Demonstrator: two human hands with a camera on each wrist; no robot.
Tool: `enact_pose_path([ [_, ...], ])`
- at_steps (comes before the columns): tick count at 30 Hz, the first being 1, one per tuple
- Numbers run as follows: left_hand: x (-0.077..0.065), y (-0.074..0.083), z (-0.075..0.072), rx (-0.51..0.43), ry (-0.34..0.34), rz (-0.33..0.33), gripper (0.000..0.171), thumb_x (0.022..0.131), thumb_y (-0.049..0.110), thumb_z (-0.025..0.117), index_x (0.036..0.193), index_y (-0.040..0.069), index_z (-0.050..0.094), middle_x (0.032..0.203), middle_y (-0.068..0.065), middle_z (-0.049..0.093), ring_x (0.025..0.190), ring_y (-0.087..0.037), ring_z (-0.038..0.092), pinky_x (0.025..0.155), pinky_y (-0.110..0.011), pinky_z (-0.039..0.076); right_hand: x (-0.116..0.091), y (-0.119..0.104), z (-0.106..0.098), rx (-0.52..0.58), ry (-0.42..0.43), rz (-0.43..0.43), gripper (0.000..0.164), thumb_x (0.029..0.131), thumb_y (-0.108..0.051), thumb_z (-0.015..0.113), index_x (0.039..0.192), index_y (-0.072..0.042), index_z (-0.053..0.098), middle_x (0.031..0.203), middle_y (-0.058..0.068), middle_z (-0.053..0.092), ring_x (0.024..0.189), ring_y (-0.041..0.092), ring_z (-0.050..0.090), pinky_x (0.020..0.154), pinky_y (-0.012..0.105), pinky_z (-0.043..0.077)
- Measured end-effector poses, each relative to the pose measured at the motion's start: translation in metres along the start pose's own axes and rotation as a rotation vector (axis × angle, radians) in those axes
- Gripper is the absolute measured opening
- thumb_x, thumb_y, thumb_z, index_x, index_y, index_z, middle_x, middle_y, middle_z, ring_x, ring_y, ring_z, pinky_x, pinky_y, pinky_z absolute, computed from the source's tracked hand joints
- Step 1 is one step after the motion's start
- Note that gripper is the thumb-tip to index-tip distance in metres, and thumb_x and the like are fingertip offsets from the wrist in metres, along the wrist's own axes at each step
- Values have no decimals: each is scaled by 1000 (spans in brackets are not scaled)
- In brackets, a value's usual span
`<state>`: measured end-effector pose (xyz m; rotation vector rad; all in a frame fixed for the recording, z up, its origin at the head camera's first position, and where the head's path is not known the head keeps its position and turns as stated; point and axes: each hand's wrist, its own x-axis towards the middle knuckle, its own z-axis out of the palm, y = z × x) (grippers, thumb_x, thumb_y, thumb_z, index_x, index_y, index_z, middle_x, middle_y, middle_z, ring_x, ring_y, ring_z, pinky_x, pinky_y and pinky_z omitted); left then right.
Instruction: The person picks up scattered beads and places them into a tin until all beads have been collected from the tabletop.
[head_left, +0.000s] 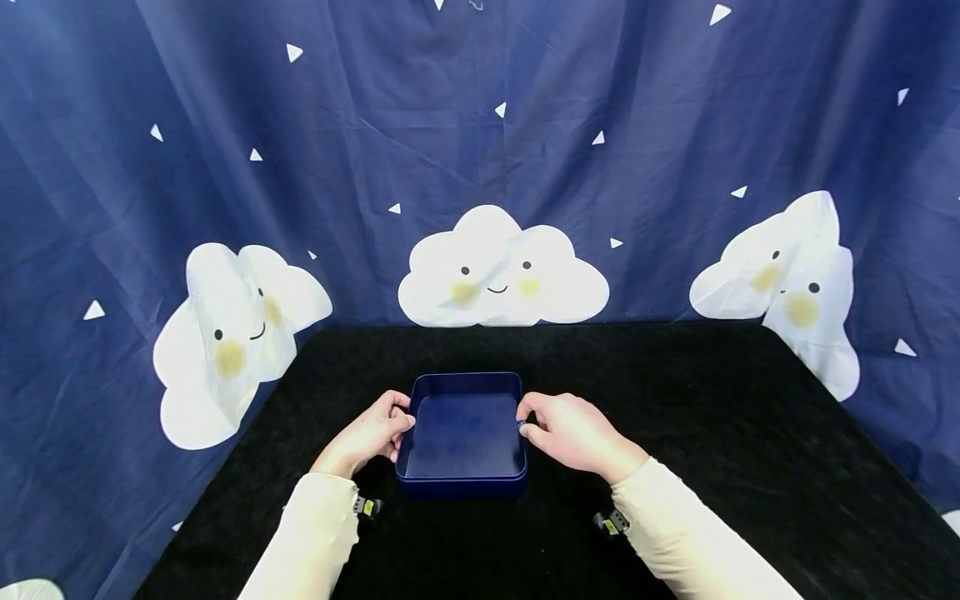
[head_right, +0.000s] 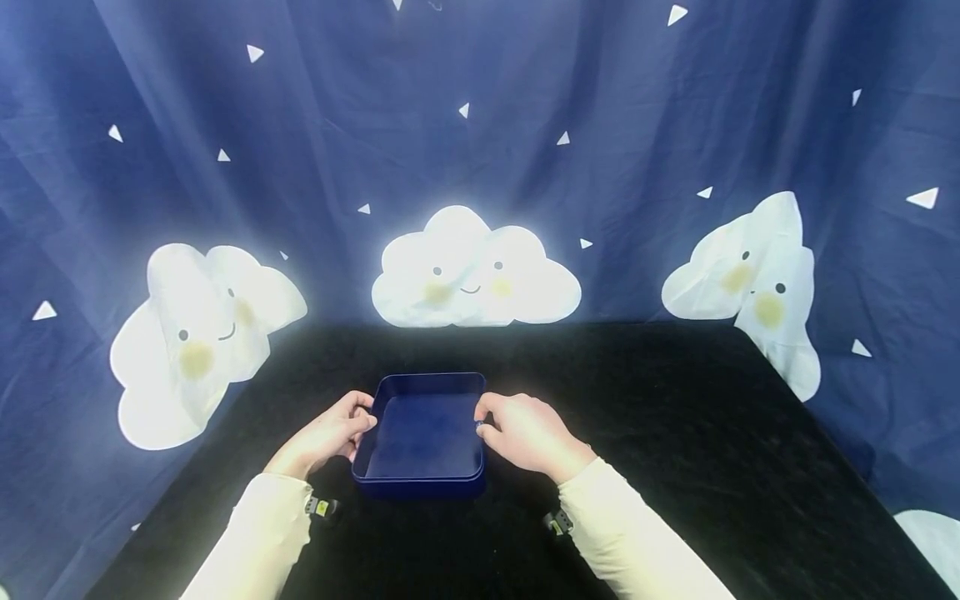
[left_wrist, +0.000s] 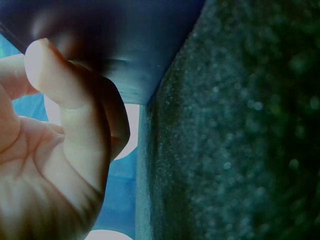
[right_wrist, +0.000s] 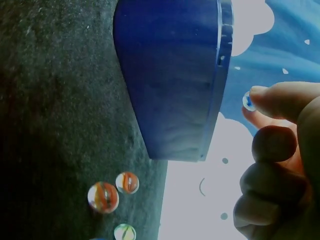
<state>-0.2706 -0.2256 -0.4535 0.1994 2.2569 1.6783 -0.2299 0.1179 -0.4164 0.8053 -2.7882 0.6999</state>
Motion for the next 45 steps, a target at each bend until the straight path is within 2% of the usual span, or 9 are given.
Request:
enact_pose_path([
  [15, 1, -2, 3, 8, 25, 3, 37, 95, 5, 54, 127, -3, 38, 79, -13, 47, 58, -19, 48, 47, -30, 49, -2, 5, 0, -6, -19, 18, 13, 91, -27, 72, 103, -24, 69, 62, -15, 48, 54, 3, 45, 54, 26, 42],
  [21, 0, -4, 4, 13, 23, 18, 38, 94, 4, 54, 127, -4, 38, 81, -14, 47, 59, -19, 48, 47, -30, 49, -10, 14, -3, 32, -16, 69, 13, 91, -27, 71, 104, -24, 68, 60, -16, 50, 41, -2, 48, 58, 27, 46],
  [24, -1, -6, 4, 12, 23, 3, 38, 93, 3, 53, 127, -4, 38, 81, -14, 47, 59, -19, 48, 47, -31, 49, -14, 18, -4, 63, -35, 85, 13, 92, -26, 70, 105, -22, 67, 61, -16, 54, 42, -4, 51, 63, 28, 48],
  [27, -1, -7, 4, 16, 24, 1, 38, 93, 2, 53, 127, -4, 38, 78, -12, 47, 59, -19, 48, 47, -31, 49, -17, 24, -5, 69, -38, 87, 14, 92, -25, 70, 104, -21, 67, 62, -17, 59, 48, -5, 53, 64, 28, 48],
  [33, 0, -5, 2, 21, 30, 15, 36, 94, 5, 54, 126, -3, 39, 77, -10, 46, 59, -20, 48, 47, -31, 49, -23, 41, -10, 12, 13, 100, 15, 87, -26, 73, 101, -23, 68, 62, -18, 50, 54, 1, 47, 58, 28, 44],
  [39, 0, -4, 3, 16, 34, 3, 37, 95, 6, 54, 127, -3, 39, 81, -12, 47, 60, -20, 49, 48, -32, 49, -36, 59, -13, 14, -26, 141, 15, 86, -22, 74, 100, -22, 68, 63, -16, 49, 54, 3, 45, 57, 28, 42],
  [45, 1, -3, 3, 22, 35, 0, 38, 95, 6, 53, 129, -3, 39, 79, -11, 47, 58, -20, 49, 49, -31, 49, -49, 70, -17, -15, -57, 149, 18, 83, -18, 75, 99, -23, 68, 64, -16, 48, 55, 3, 44, 56, 28, 40],
])
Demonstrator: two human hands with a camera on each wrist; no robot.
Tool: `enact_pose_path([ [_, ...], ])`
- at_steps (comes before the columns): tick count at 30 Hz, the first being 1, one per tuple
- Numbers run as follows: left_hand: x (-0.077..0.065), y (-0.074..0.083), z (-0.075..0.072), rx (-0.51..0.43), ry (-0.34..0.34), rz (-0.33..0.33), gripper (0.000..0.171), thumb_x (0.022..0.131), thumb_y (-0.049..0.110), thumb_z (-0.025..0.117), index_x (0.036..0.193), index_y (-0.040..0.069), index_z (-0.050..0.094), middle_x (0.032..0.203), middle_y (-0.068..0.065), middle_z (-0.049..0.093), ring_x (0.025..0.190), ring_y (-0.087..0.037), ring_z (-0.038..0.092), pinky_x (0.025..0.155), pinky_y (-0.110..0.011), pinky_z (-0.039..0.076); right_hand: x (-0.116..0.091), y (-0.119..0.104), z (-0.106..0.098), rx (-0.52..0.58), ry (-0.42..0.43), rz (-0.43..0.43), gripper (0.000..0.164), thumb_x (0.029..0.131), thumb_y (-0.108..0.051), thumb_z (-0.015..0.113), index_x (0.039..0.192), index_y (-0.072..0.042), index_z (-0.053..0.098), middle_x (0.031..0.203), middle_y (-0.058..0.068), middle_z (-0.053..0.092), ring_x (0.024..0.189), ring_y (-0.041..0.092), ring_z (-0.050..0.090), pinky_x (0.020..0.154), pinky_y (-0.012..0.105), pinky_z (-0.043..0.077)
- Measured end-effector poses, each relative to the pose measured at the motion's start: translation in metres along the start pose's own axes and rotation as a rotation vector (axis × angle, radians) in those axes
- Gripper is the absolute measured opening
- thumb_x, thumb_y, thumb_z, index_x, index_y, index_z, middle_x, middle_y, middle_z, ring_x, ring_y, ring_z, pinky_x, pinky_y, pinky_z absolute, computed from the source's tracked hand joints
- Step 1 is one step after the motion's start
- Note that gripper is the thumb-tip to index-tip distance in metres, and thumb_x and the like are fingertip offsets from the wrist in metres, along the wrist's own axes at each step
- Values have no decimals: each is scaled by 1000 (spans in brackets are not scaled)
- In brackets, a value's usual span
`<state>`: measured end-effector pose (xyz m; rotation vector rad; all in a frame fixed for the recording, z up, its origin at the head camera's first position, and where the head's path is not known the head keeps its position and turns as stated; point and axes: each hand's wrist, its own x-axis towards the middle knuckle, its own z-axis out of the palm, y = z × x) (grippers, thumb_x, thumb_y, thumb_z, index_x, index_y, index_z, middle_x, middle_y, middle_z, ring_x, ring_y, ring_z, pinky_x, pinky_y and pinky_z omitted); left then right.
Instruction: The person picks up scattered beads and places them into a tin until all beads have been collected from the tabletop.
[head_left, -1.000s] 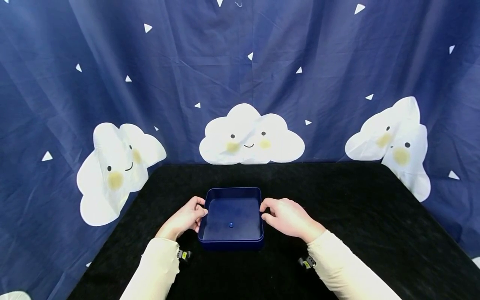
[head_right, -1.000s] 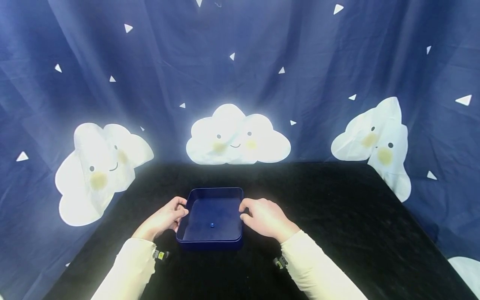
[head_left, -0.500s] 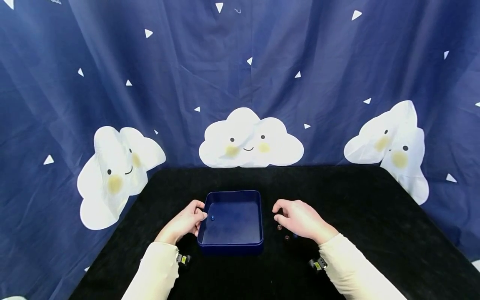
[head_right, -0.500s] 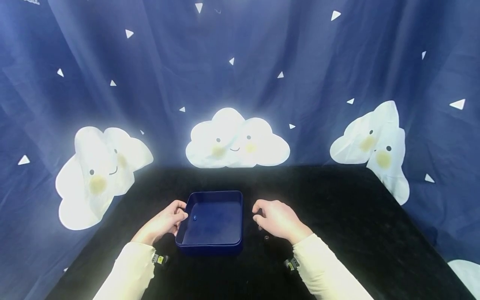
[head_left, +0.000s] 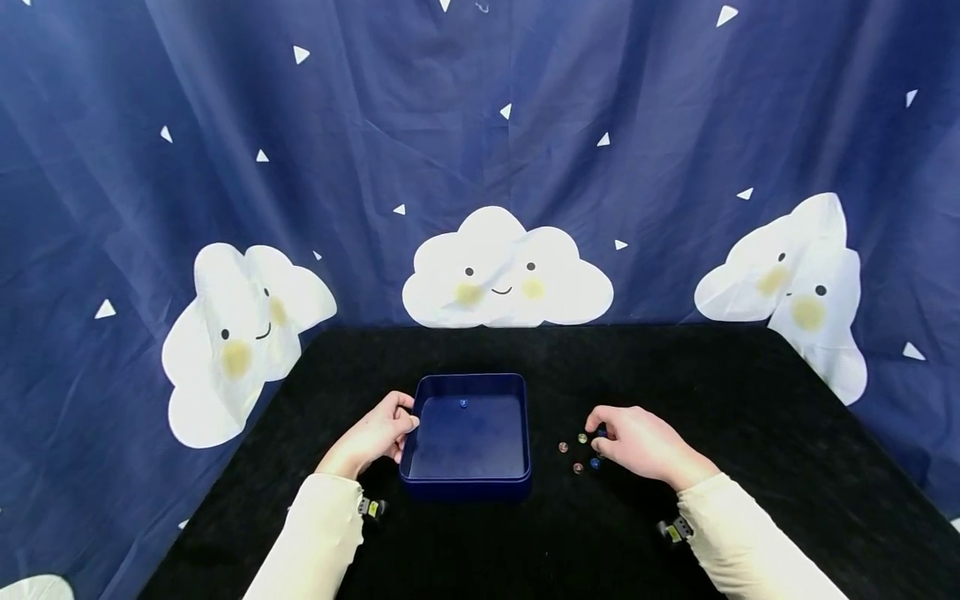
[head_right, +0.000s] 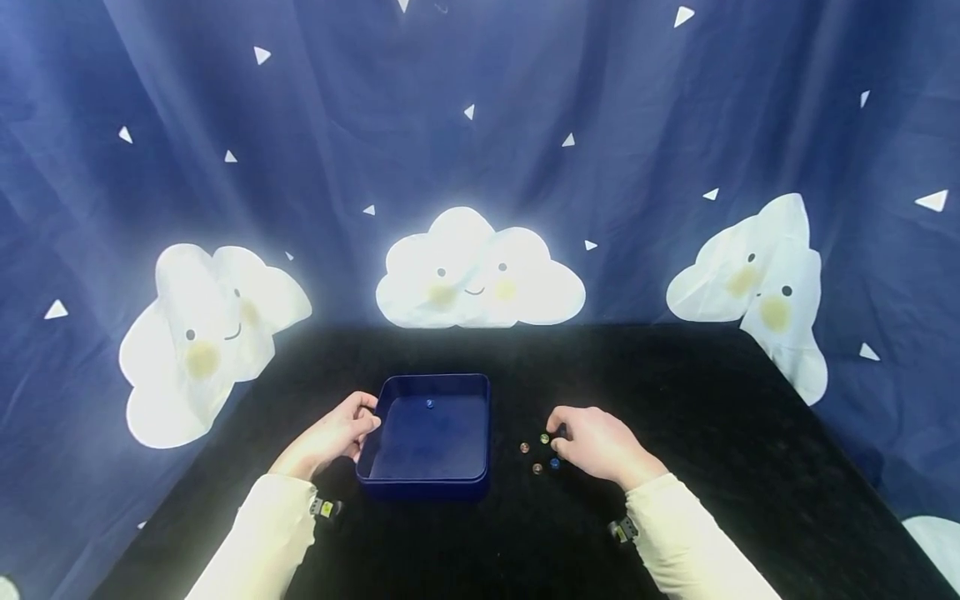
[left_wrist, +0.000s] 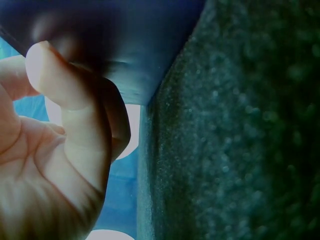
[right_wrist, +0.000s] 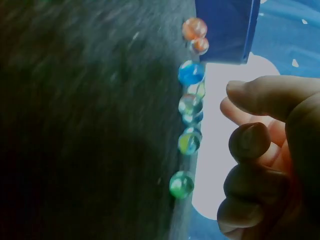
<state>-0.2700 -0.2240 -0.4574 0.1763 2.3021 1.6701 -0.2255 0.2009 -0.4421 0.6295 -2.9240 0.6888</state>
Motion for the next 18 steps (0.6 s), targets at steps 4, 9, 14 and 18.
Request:
enact_pose_path([
  [4, 1, 0, -1, 1, 1, -4, 37, 95, 6, 53, 129, -3, 39, 79, -12, 48, 58, -21, 50, 49, -32, 50, -2, 7, -2, -12, 0, -5, 21, 82, -15, 74, 100, -23, 68, 64, -15, 48, 56, 3, 44, 55, 29, 40],
  [9, 3, 1, -2, 8, 3, -5, 37, 95, 6, 54, 128, -3, 40, 80, -13, 49, 55, -20, 50, 49, -32, 51, -3, 16, -1, -31, -12, -7, 24, 82, -12, 73, 103, -23, 68, 65, -15, 48, 57, 4, 45, 56, 29, 40],
  [14, 2, 2, -1, 11, 3, -2, 38, 95, 6, 54, 129, -3, 40, 82, -16, 50, 55, -20, 50, 49, -32, 51, 0, 19, 0, -40, -19, -15, 28, 82, -10, 73, 106, -22, 68, 64, -15, 48, 56, 5, 45, 56, 29, 41],
  [18, 2, 1, 0, -5, -5, -4, 38, 94, 6, 53, 128, -4, 39, 81, -15, 48, 57, -21, 49, 48, -32, 50, 2, 19, 0, -55, -46, -6, 26, 83, -10, 73, 105, -22, 68, 66, -13, 49, 58, 6, 46, 57, 31, 41],
])
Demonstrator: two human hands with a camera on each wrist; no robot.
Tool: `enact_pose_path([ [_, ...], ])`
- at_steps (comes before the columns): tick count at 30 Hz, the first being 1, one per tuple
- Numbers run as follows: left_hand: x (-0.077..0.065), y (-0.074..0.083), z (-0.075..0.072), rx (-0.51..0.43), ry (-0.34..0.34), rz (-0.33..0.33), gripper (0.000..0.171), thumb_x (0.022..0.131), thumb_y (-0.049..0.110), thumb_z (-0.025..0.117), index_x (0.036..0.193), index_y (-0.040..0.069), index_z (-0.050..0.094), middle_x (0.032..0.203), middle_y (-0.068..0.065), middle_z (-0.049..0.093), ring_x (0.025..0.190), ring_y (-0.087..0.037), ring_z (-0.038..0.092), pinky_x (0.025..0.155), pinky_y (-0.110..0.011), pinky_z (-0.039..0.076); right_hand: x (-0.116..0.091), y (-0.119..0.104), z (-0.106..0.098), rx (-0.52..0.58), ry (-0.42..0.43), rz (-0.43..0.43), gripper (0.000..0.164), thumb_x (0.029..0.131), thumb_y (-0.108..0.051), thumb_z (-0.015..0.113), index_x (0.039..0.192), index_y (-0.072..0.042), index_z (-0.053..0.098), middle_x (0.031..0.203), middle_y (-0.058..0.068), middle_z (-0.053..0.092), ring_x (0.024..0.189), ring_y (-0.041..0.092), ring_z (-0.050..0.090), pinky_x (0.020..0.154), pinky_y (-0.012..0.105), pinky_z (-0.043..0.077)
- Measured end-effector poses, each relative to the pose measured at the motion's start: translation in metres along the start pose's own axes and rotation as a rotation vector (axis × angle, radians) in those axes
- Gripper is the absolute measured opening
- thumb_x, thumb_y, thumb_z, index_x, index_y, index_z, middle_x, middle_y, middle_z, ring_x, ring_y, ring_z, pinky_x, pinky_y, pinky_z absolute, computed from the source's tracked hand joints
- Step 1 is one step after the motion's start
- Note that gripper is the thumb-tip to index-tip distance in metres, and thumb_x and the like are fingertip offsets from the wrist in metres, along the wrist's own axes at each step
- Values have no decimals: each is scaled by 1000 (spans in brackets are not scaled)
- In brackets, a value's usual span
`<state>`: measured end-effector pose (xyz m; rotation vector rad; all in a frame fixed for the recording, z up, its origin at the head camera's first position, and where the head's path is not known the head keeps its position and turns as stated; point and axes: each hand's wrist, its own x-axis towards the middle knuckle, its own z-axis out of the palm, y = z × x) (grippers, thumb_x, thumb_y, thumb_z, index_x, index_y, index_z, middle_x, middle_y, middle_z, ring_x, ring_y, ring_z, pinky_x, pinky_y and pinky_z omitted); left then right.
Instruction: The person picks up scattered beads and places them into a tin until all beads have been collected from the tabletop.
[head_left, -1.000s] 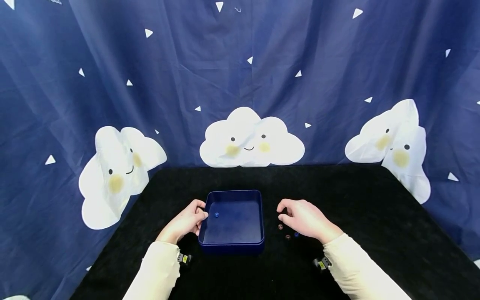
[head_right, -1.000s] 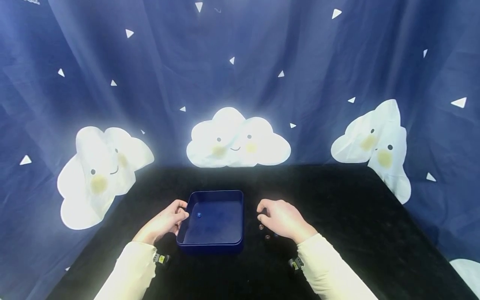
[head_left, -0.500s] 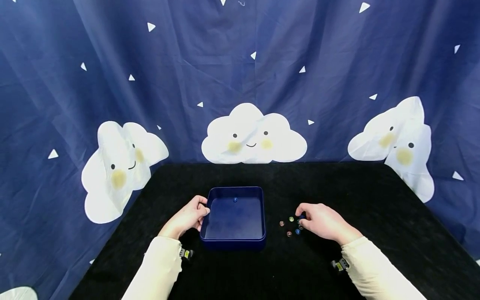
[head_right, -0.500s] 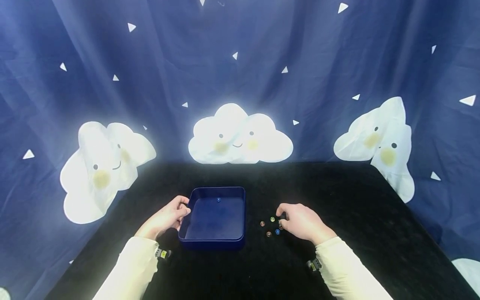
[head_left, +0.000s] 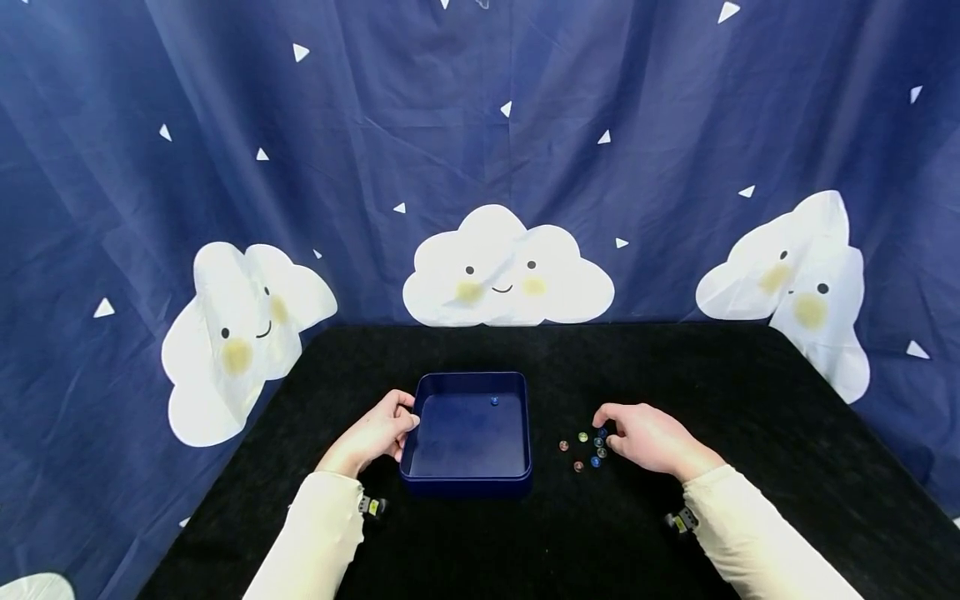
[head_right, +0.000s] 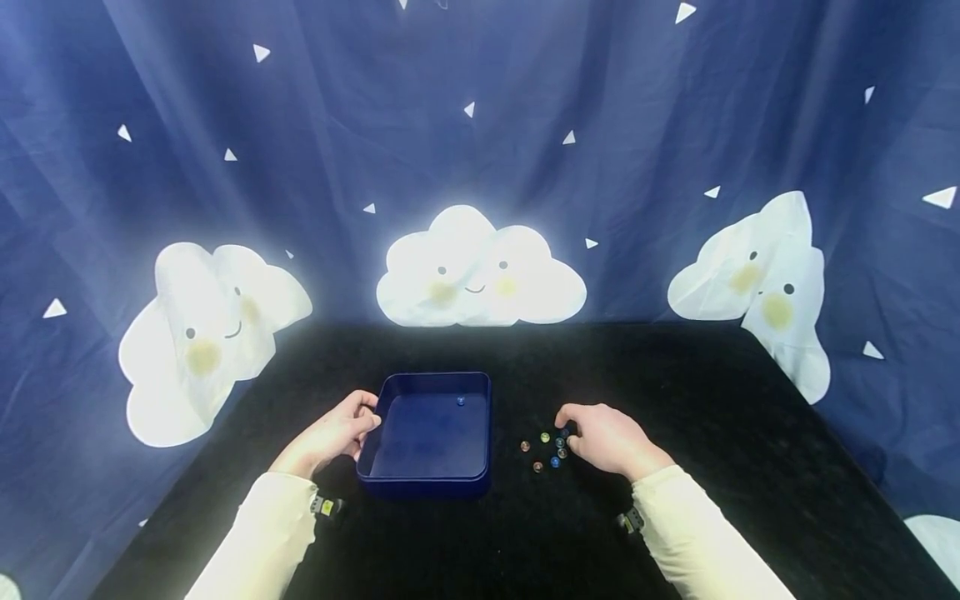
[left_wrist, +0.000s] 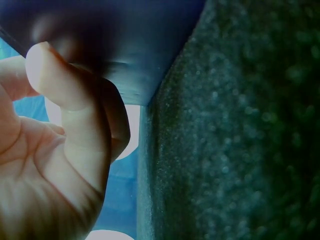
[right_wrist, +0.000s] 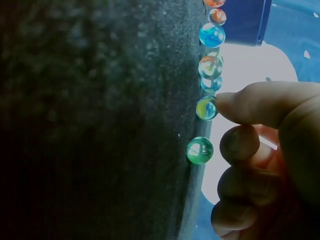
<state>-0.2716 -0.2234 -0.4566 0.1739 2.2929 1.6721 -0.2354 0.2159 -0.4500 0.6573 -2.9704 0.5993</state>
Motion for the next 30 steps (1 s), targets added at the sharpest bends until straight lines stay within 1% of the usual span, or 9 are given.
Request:
enact_pose_path([
  [6, -1, -3, -1, -20, -21, 3, 39, 94, 4, 53, 128, -6, 37, 79, -13, 47, 58, -21, 49, 47, -32, 49, 1, -2, -1, -16, -20, 16, 20, 82, -12, 74, 98, -22, 66, 66, -12, 48, 59, 8, 46, 58, 33, 41],
  [11, 0, 0, -1, -8, -14, 8, 38, 95, 4, 53, 128, -5, 37, 80, -13, 47, 57, -20, 49, 48, -31, 49, 0, 0, -2, -17, -25, 26, 17, 80, -14, 74, 91, -23, 64, 65, -13, 48, 59, 8, 46, 58, 33, 42],
  [16, 0, 0, -1, -3, -7, 3, 37, 95, 4, 53, 128, -4, 37, 82, -14, 47, 59, -20, 49, 48, -31, 49, -1, 2, -1, -25, -29, 19, 18, 81, -15, 75, 85, -26, 62, 64, -14, 49, 60, 8, 47, 59, 33, 42],
  [24, 0, -1, -1, -4, -5, -2, 36, 95, 4, 53, 127, -4, 38, 82, -14, 47, 60, -20, 49, 48, -31, 49, -1, -4, -9, -11, -15, 18, 16, 82, -15, 74, 87, -25, 63, 62, -13, 47, 57, 7, 45, 57, 32, 41],
  [30, -1, 2, -1, 3, -17, 18, 37, 97, 3, 52, 129, -6, 36, 81, -13, 48, 61, -20, 49, 48, -31, 49, 1, -14, -16, 17, 1, 5, 14, 84, -15, 73, 92, -22, 64, 63, -12, 47, 56, 7, 45, 56, 31, 40],
])
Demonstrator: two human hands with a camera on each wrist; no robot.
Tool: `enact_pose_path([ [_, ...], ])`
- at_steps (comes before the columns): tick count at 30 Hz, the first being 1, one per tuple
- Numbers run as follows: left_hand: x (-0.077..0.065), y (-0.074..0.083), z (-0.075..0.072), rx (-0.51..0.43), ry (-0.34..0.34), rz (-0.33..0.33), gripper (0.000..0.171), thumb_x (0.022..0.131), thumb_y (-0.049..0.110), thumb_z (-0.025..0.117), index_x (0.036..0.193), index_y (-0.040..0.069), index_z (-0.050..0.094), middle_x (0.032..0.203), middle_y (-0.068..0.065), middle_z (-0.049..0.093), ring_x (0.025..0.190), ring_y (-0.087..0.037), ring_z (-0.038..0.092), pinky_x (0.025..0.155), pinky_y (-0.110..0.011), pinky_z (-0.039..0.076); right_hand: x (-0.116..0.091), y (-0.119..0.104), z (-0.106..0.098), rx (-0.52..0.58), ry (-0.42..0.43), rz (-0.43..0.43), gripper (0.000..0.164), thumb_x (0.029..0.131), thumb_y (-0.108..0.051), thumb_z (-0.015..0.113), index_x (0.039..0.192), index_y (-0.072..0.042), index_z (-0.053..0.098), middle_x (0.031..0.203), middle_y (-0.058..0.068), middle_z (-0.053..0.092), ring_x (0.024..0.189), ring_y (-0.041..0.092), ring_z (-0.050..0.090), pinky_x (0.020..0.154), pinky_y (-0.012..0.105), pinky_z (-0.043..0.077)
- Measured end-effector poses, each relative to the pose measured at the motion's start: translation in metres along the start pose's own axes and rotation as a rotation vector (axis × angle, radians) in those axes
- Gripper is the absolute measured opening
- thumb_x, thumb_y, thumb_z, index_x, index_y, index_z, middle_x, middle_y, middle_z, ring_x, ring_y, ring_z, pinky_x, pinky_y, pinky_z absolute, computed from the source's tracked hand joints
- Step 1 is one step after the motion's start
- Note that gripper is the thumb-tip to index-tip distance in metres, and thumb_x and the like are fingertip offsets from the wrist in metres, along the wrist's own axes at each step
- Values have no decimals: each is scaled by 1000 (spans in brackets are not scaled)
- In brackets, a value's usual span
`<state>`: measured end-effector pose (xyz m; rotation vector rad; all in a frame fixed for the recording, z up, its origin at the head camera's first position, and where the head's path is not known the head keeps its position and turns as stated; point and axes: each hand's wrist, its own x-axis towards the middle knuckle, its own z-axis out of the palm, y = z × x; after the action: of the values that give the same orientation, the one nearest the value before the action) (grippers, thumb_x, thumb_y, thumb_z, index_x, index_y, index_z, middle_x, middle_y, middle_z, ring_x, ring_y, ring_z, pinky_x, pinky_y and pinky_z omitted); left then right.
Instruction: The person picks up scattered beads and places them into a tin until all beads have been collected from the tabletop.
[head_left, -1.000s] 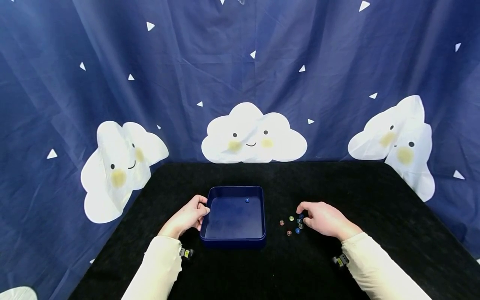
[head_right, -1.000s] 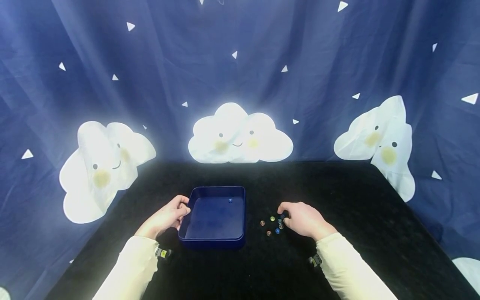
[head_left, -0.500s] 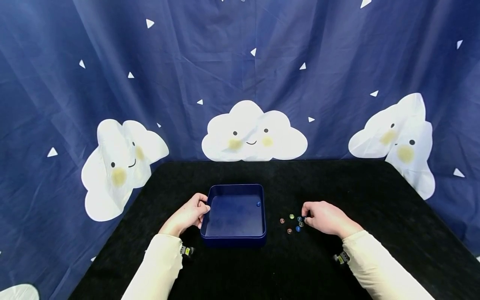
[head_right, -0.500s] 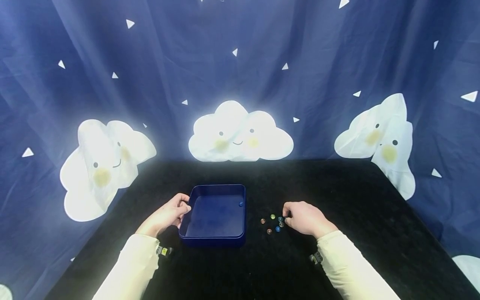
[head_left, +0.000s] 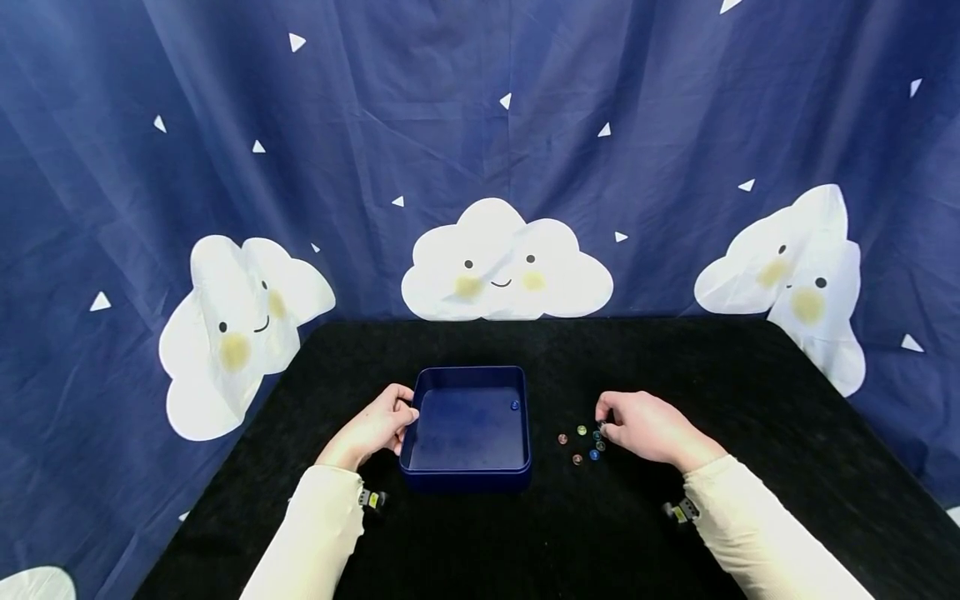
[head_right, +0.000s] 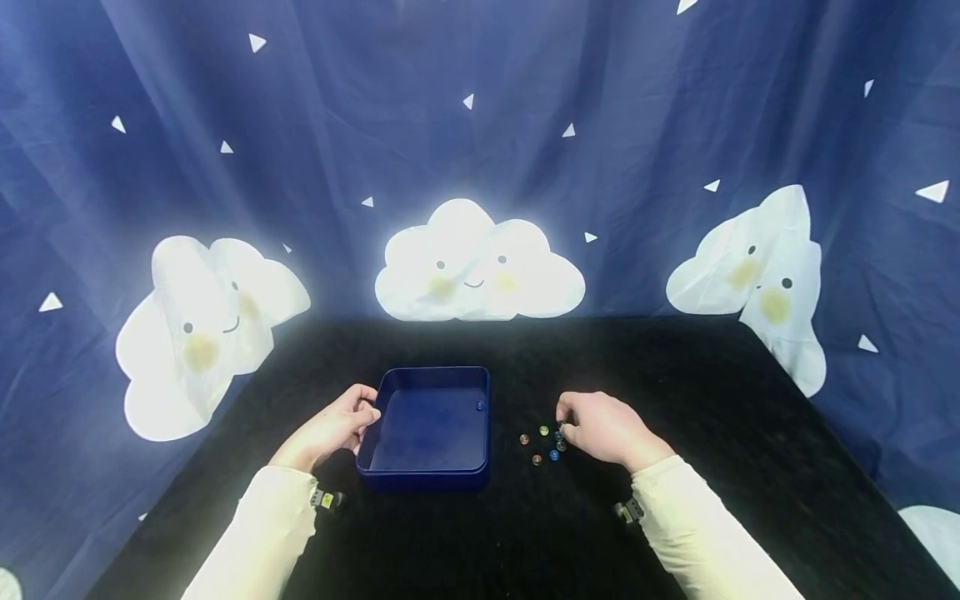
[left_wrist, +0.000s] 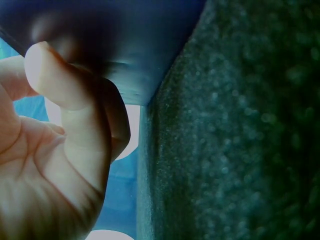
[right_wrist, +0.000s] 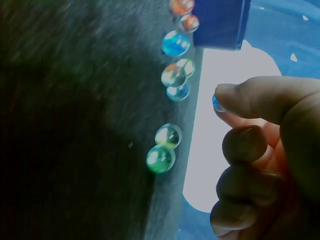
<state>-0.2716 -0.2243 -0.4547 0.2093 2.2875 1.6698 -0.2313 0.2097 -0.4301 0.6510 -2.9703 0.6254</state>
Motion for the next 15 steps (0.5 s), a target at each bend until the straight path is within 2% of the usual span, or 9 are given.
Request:
enact_pose_path([
  [5, -1, 1, 0, 3, -3, -8, 38, 97, 4, 53, 129, -6, 35, 82, -13, 47, 61, -19, 49, 48, -31, 49, 4, -10, 1, 25, -8, 3, 11, 86, -17, 71, 94, -22, 65, 63, -13, 48, 55, 6, 45, 55, 30, 40],
  [15, 0, 2, 0, 0, 7, -22, 38, 94, 5, 53, 128, -4, 38, 77, -11, 46, 58, -21, 48, 48, -32, 49, 11, -34, 2, 81, 42, -60, 15, 89, -27, 73, 85, -33, 60, 60, -14, 49, 51, 3, 46, 52, 28, 40],
])
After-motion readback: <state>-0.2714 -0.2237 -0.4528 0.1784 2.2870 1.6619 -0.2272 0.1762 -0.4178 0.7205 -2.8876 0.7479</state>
